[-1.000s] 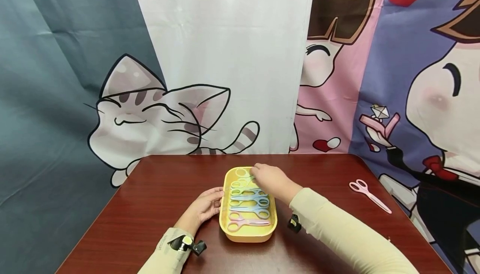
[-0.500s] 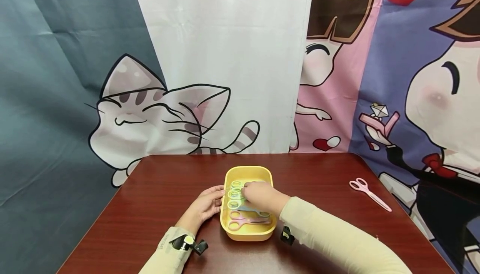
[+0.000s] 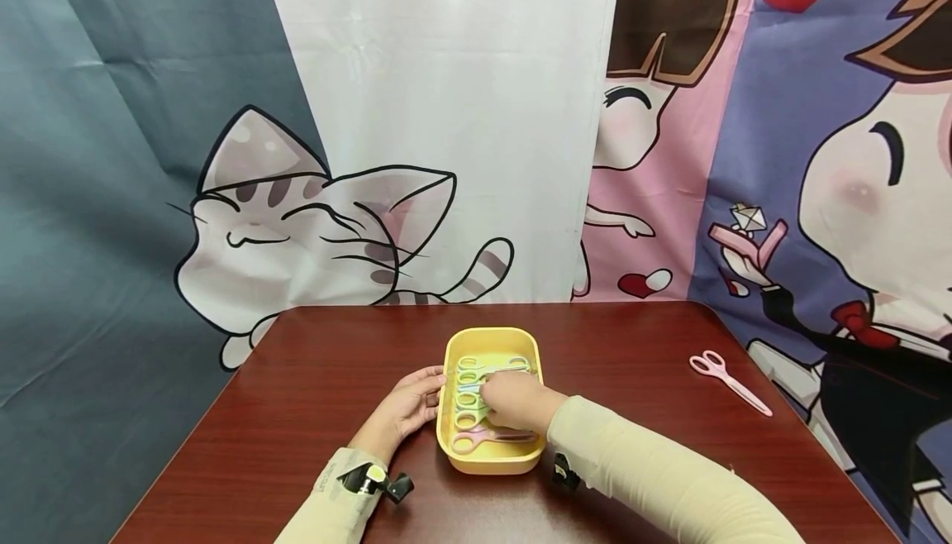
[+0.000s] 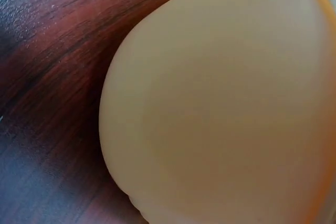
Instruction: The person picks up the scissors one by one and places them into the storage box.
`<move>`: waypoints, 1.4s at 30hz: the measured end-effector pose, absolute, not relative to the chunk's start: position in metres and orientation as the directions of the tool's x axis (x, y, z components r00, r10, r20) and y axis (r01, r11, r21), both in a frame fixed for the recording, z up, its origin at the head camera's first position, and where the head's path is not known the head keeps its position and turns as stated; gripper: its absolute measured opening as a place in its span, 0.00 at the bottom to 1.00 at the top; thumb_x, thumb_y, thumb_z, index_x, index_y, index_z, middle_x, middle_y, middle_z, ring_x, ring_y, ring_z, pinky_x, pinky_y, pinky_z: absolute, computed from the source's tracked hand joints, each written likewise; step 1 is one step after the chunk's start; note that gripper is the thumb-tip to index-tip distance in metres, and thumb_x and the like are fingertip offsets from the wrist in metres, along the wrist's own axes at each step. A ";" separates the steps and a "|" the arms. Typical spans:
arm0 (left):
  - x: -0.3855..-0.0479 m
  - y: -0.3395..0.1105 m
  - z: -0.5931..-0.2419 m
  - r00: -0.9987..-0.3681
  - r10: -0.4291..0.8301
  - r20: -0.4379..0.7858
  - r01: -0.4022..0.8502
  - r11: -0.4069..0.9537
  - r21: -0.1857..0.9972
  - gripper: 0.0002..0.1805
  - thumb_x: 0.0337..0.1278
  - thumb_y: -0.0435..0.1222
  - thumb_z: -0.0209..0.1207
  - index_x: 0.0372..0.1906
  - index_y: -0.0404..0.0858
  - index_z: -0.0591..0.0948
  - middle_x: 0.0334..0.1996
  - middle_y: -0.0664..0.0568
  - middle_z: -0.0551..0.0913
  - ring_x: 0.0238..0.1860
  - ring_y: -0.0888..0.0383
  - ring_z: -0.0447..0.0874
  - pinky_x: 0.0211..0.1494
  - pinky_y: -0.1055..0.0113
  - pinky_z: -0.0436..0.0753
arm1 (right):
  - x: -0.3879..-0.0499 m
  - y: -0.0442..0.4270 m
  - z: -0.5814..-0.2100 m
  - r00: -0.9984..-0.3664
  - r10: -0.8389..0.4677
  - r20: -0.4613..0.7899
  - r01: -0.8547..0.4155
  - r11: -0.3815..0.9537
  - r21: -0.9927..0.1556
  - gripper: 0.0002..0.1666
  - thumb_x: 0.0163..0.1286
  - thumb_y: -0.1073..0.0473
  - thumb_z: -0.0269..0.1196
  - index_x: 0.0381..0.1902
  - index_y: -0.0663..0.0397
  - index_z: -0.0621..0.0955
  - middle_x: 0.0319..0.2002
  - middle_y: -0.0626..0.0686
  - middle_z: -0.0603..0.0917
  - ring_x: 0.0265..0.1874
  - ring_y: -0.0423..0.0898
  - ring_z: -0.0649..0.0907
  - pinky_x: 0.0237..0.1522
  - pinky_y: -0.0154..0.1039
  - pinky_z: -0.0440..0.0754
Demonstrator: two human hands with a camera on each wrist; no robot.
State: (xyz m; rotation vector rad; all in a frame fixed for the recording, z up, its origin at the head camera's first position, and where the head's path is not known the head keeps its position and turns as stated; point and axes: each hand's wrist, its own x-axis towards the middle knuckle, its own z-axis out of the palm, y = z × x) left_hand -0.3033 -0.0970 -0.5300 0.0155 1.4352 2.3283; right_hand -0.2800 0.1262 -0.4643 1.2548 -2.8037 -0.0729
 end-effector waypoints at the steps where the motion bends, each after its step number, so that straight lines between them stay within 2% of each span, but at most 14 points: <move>1: -0.303 -0.097 -0.530 -0.919 0.342 -0.198 -0.330 -0.391 0.859 0.11 0.71 0.28 0.54 0.54 0.33 0.73 0.31 0.55 0.84 0.27 0.66 0.83 0.27 0.72 0.84 | -0.280 0.127 -0.465 -0.665 -0.745 0.048 -0.742 0.667 0.066 0.14 0.60 0.60 0.69 0.21 0.47 0.74 0.22 0.42 0.68 0.20 0.39 0.66 0.24 0.36 0.72; 9: -0.303 -0.095 -0.531 -0.914 0.355 -0.195 -0.334 -0.386 0.860 0.10 0.71 0.28 0.55 0.53 0.34 0.73 0.32 0.55 0.84 0.27 0.66 0.84 0.28 0.71 0.85 | -0.278 0.130 -0.466 -0.668 -0.742 0.059 -0.741 0.670 0.048 0.19 0.62 0.60 0.69 0.19 0.45 0.71 0.21 0.42 0.65 0.20 0.38 0.63 0.24 0.33 0.66; 17: -0.304 -0.095 -0.531 -0.916 0.355 -0.188 -0.328 -0.390 0.861 0.10 0.71 0.29 0.56 0.53 0.36 0.73 0.32 0.56 0.84 0.28 0.67 0.83 0.29 0.72 0.84 | -0.276 0.132 -0.463 -0.687 -0.724 0.067 -0.719 0.690 0.087 0.15 0.62 0.57 0.70 0.22 0.44 0.74 0.24 0.42 0.69 0.21 0.38 0.67 0.24 0.36 0.73; 22: -0.304 -0.096 -0.531 -0.914 0.361 -0.184 -0.329 -0.395 0.858 0.10 0.71 0.29 0.55 0.53 0.36 0.72 0.33 0.56 0.85 0.28 0.66 0.83 0.29 0.72 0.85 | -0.278 0.140 -0.457 -0.690 -0.716 0.102 -0.714 0.697 0.066 0.10 0.63 0.51 0.72 0.33 0.47 0.82 0.30 0.43 0.75 0.26 0.40 0.74 0.28 0.38 0.80; 26: -0.304 -0.096 -0.532 -0.912 0.364 -0.189 -0.333 -0.390 0.858 0.12 0.72 0.29 0.54 0.56 0.33 0.71 0.33 0.55 0.85 0.29 0.66 0.84 0.29 0.72 0.85 | -0.282 0.156 -0.446 -0.696 -0.695 0.182 -0.702 0.711 0.028 0.15 0.65 0.50 0.72 0.44 0.50 0.84 0.37 0.46 0.79 0.32 0.42 0.79 0.34 0.42 0.84; 30: -0.304 -0.096 -0.533 -0.912 0.364 -0.187 -0.332 -0.390 0.859 0.13 0.72 0.28 0.53 0.57 0.31 0.70 0.33 0.54 0.85 0.28 0.65 0.84 0.29 0.72 0.85 | -0.293 0.185 -0.434 -0.709 -0.636 0.305 -0.666 0.746 0.008 0.13 0.63 0.54 0.72 0.44 0.51 0.84 0.38 0.47 0.80 0.35 0.44 0.81 0.35 0.44 0.85; 33: -0.304 -0.096 -0.533 -0.913 0.366 -0.181 -0.328 -0.395 0.858 0.13 0.72 0.28 0.53 0.57 0.31 0.70 0.33 0.54 0.85 0.29 0.65 0.84 0.30 0.72 0.85 | -0.304 0.219 -0.430 -0.745 -0.561 0.360 -0.606 0.795 -0.015 0.11 0.62 0.57 0.72 0.41 0.51 0.83 0.37 0.47 0.79 0.35 0.45 0.81 0.37 0.45 0.84; 37: -0.303 -0.096 -0.532 -0.915 0.363 -0.176 -0.323 -0.397 0.859 0.13 0.72 0.29 0.54 0.57 0.32 0.70 0.33 0.54 0.85 0.28 0.66 0.83 0.29 0.72 0.85 | -0.316 0.276 -0.433 -0.818 -0.444 0.366 -0.497 0.865 -0.062 0.08 0.62 0.59 0.70 0.37 0.53 0.82 0.35 0.49 0.79 0.35 0.49 0.82 0.40 0.50 0.84; 42: -0.304 -0.097 -0.531 -0.917 0.362 -0.169 -0.316 -0.398 0.861 0.10 0.72 0.29 0.55 0.53 0.34 0.72 0.32 0.55 0.85 0.28 0.66 0.83 0.30 0.72 0.85 | -0.319 0.362 -0.453 -0.891 -0.260 0.371 -0.332 0.932 -0.144 0.09 0.61 0.62 0.67 0.39 0.60 0.81 0.37 0.59 0.81 0.38 0.60 0.83 0.43 0.59 0.81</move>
